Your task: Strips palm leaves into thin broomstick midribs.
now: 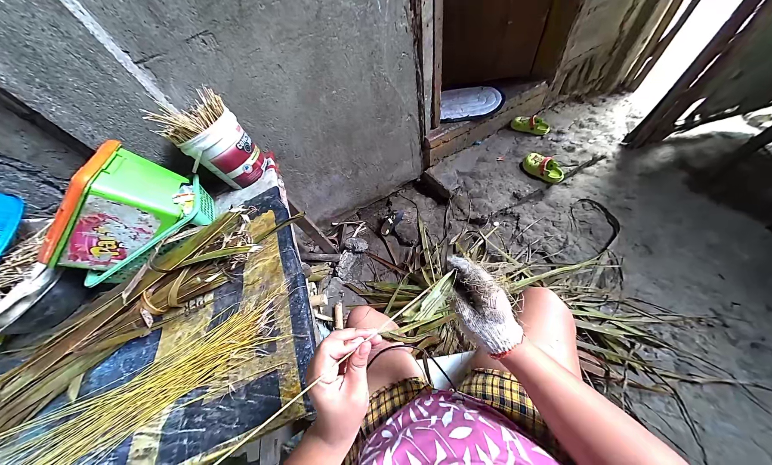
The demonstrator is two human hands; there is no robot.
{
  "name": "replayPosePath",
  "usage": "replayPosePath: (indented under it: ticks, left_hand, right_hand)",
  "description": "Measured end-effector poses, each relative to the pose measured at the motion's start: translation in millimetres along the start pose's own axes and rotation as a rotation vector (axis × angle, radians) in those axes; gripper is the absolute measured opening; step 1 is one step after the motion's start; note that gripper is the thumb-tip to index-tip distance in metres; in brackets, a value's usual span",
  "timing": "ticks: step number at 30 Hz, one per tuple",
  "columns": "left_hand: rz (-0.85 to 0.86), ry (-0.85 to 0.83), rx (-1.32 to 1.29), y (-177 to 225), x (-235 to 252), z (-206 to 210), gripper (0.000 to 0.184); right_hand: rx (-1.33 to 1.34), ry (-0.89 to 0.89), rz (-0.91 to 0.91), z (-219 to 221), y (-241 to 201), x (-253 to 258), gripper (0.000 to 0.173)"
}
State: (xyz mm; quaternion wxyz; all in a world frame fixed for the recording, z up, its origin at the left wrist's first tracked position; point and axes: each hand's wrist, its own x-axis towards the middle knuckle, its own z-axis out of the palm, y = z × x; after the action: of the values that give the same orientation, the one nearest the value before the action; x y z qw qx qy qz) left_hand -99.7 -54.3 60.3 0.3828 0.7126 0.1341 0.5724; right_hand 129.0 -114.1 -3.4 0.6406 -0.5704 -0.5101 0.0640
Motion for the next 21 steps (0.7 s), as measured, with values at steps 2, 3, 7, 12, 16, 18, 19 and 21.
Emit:
replayPosePath:
  ticks: [2,3,7,12,16,18,19,21]
  left_hand:
    - [0.034,-0.016,0.053,0,0,0,0.010]
    - [0.052,-0.033,0.093,1,-1,1,0.008]
    - [0.148,-0.100,0.256,0,-6,5,0.007]
    - [0.162,-0.106,0.320,-7,-8,7,0.011]
    - [0.167,-0.093,0.334,-13,-11,9,0.012]
    - [0.175,-0.085,0.315,-11,-11,6,0.008]
    - [0.172,-0.077,0.289,-8,-9,1,0.004]
    - [0.164,-0.029,0.238,3,0,-12,0.004]
  right_hand:
    - [0.002,-0.022,0.025,0,2,-3,0.041]
    - [0.079,-0.019,0.108,2,0,-4,0.040]
    - [0.596,0.044,0.603,12,-23,-2,0.032]
    - [1.152,0.089,0.929,12,-31,16,0.028]
    - [1.429,0.119,1.065,14,-27,26,0.033]
    - [1.404,0.224,1.067,11,-18,30,0.032]
    - [1.363,0.299,1.057,7,-7,32,0.031]
    - [1.291,0.470,1.012,-9,27,34,0.029]
